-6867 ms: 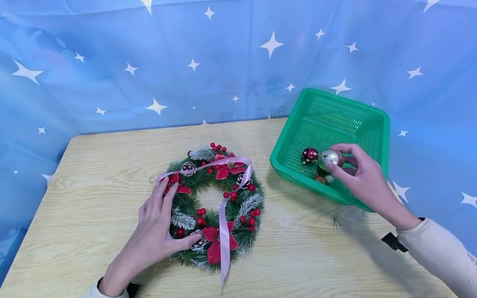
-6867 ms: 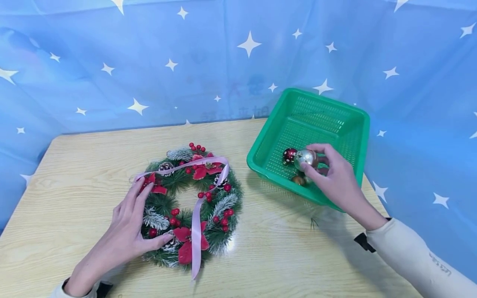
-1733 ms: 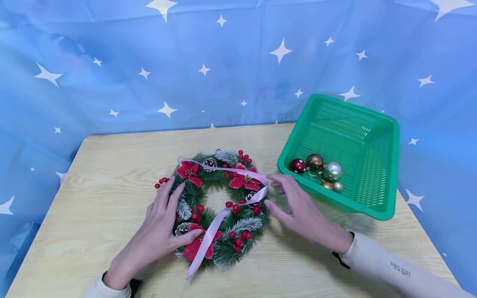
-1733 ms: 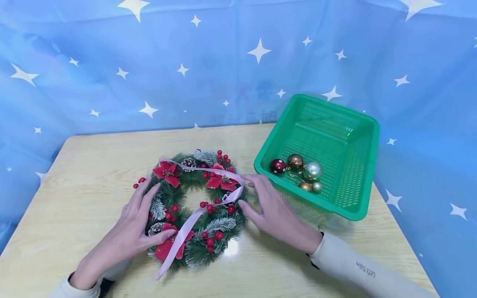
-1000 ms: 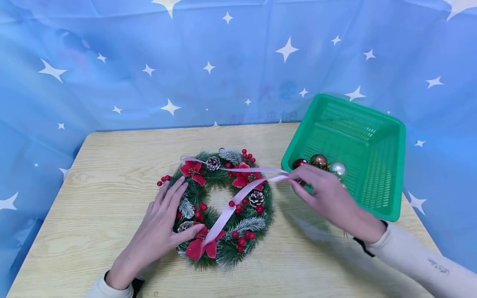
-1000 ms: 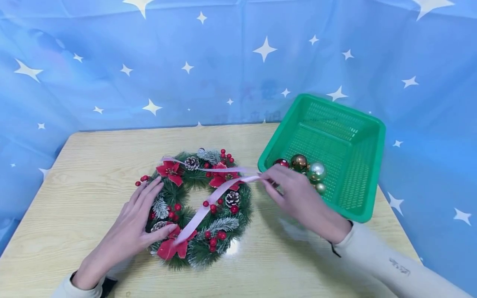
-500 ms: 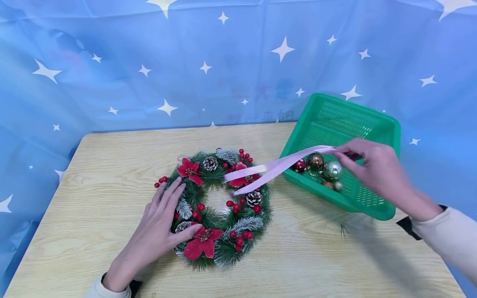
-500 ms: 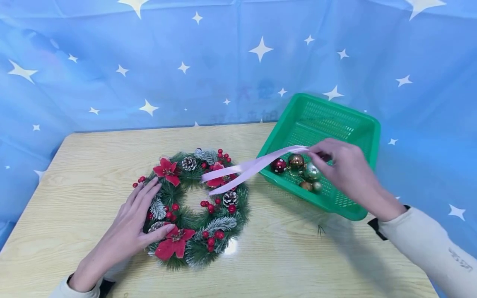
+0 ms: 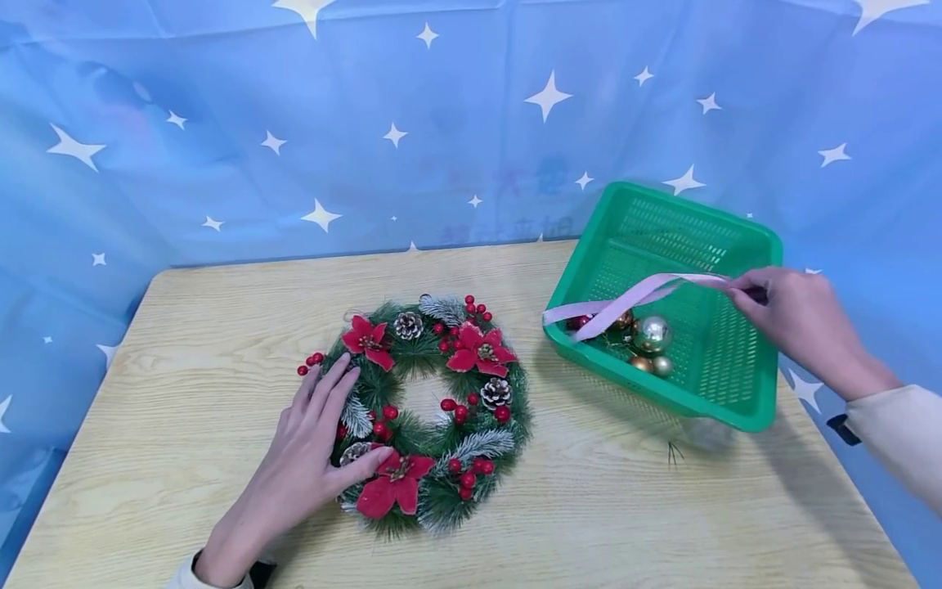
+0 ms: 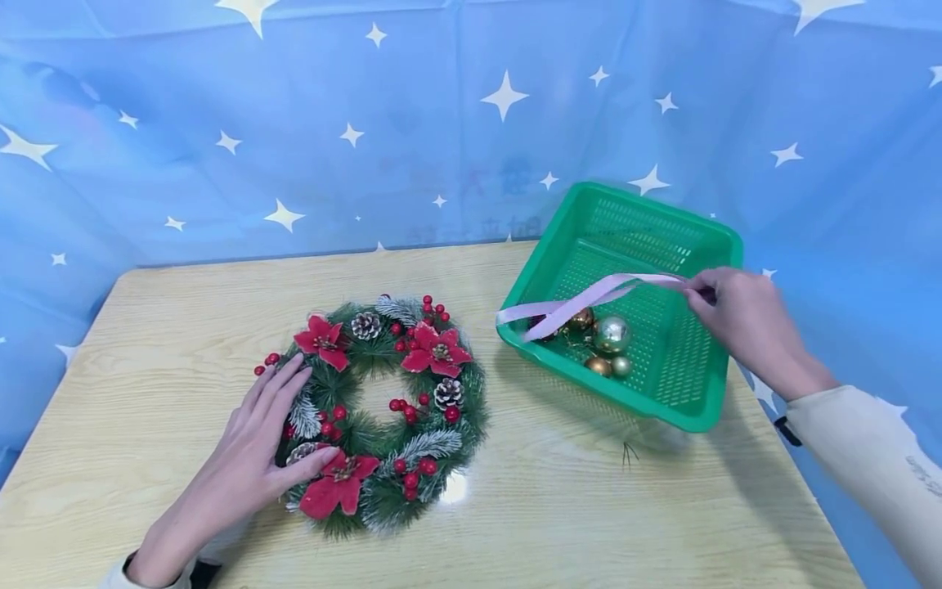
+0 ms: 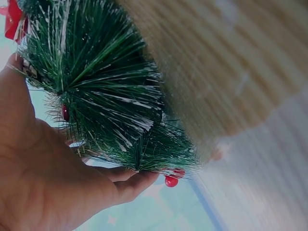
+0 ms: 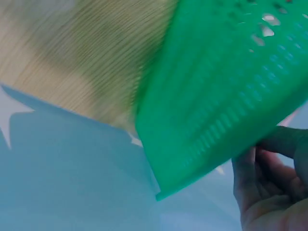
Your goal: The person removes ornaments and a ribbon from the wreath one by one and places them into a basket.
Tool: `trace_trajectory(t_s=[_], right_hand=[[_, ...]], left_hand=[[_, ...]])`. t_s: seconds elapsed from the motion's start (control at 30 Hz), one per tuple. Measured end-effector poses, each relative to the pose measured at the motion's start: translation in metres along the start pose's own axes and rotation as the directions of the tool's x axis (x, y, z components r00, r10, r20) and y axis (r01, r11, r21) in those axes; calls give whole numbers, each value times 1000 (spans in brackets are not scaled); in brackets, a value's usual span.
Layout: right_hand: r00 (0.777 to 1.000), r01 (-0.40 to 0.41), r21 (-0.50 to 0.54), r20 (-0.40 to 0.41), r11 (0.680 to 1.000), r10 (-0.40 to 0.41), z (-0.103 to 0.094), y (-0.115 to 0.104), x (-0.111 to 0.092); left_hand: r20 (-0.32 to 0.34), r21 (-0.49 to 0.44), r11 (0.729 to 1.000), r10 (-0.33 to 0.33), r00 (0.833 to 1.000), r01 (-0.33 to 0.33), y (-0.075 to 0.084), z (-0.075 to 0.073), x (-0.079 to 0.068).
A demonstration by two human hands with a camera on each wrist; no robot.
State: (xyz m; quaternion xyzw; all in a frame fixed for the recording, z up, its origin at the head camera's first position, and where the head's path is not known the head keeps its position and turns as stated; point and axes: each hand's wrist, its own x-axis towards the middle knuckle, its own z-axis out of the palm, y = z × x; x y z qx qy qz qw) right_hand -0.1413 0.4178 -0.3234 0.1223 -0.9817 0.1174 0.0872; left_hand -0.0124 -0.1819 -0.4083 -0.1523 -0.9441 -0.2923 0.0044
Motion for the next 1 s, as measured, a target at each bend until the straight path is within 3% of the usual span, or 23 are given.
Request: trace_trajectory(t_s=[0.23, 0.4, 0.5, 0.67, 0.83, 0.9, 1.0], right_hand=[[980, 94, -25, 177, 995, -88, 15, -6, 5], [911, 167, 4, 381, 986, -156, 25, -15, 8], [883, 183, 21, 437, 983, -173, 30, -17, 8], [886, 214, 12, 419, 977, -199, 36, -20, 7], [905, 198, -22, 388, 980, -174, 36, -25, -2], [921, 189, -44, 355, 981, -162, 34, -27, -8], [958, 210, -82, 219, 974, -187, 30, -33, -18]], left_hand=[[3, -1, 1000, -7, 1000, 7, 0, 1, -2], [-3, 3, 1000, 1, 1000, -1, 1, 2, -3], [-12, 4, 1000, 6, 1000, -6, 1, 3, -2], [-32, 6, 1000, 7, 999, -7, 2, 3, -2], [-28, 8, 1000, 11, 1000, -11, 2, 3, 0], [-26, 12, 1000, 16, 1000, -16, 4, 3, 2], [-23, 30, 999, 28, 999, -27, 8, 1, 5]])
